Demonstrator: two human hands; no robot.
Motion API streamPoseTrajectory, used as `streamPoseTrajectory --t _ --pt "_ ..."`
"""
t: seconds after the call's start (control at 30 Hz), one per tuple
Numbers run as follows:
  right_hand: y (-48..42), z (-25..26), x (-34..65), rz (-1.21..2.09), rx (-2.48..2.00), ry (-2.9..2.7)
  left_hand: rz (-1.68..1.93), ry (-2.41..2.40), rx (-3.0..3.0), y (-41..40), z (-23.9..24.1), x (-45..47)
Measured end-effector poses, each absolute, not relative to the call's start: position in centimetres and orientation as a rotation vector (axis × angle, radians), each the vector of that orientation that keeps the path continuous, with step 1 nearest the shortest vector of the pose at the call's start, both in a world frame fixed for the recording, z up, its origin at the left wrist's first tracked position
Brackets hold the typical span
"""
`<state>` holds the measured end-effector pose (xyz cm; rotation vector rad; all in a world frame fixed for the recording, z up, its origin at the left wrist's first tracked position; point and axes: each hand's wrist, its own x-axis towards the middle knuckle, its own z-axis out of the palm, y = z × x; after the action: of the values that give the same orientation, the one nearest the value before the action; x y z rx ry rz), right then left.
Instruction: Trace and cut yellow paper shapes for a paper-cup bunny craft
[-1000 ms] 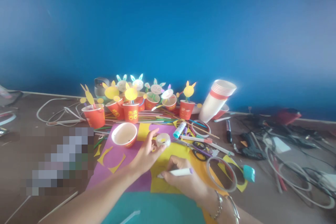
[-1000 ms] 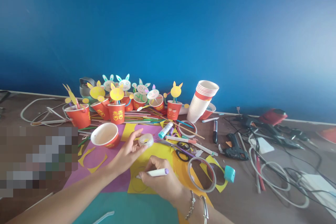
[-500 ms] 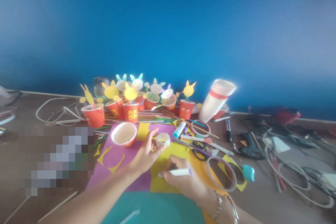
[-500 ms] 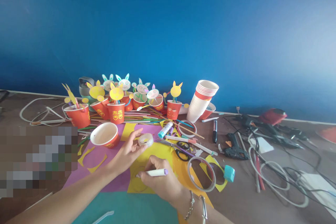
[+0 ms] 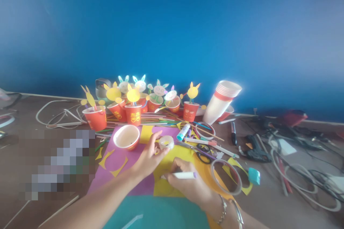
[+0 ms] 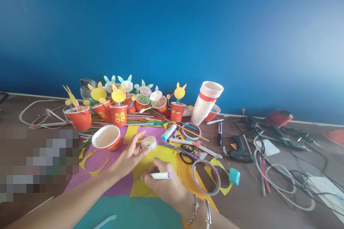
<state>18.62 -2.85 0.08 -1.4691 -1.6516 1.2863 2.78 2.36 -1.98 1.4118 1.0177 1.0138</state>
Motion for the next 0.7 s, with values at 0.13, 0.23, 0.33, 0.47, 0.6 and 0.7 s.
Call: streamPoseTrajectory --t 0.13,0.23,0.33,0.47,0.6,0.7 --pt "-2.9 0.31 18.62 1.29 -1.469 -1.651 1.009 1.018 1.41 2.31 -1.92 2.73" --pt "-2.91 0.46 18.63 1.266 -1.474 -1.664 1.007 1.029 1.408 2.26 -1.83 2.69" --pt "-2.9 0.65 18.63 1.246 -1.488 -1.681 0.999 1.026 1.409 2.26 -1.76 2.67" --pt "-2.95 0.9 18.64 1.233 -1.5 -1.702 1.004 1.025 1.407 2.35 -1.89 2.67" --pt "-3.01 0.85 18.67 1.217 -1.521 -1.711 1.002 1.042 1.409 2.38 -2.14 2.64" --pt "-2.98 0.68 18.69 1.19 -1.528 -1.717 1.004 1.047 1.41 2.35 -2.17 2.62"
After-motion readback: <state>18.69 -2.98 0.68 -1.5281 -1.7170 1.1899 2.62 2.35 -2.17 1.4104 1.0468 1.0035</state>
